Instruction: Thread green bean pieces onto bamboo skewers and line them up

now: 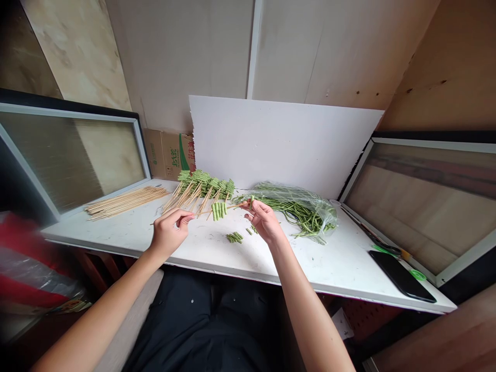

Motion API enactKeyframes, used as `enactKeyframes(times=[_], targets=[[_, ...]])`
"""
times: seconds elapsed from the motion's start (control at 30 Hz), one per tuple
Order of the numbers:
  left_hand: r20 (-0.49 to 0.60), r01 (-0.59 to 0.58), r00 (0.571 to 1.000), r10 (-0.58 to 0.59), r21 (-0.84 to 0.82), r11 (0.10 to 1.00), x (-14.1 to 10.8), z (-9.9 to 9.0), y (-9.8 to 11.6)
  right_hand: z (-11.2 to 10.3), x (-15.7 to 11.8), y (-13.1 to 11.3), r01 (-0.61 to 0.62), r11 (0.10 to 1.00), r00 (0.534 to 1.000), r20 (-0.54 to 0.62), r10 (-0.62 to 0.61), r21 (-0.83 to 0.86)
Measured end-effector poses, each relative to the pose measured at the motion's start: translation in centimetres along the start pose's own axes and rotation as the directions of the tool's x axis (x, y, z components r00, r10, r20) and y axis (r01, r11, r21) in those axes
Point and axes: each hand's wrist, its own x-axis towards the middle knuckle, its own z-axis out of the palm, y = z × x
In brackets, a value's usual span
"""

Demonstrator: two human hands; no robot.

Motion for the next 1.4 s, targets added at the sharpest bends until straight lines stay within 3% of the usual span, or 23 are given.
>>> enactKeyframes(times=[1.4], targets=[[-0.011,0.043,0.999,-0.043,0.015,0.999,0.0,0.0,-0.1,0.5,0.0,0.3,0.033,0.998,0.998,-0.060,-0.036,-0.053]])
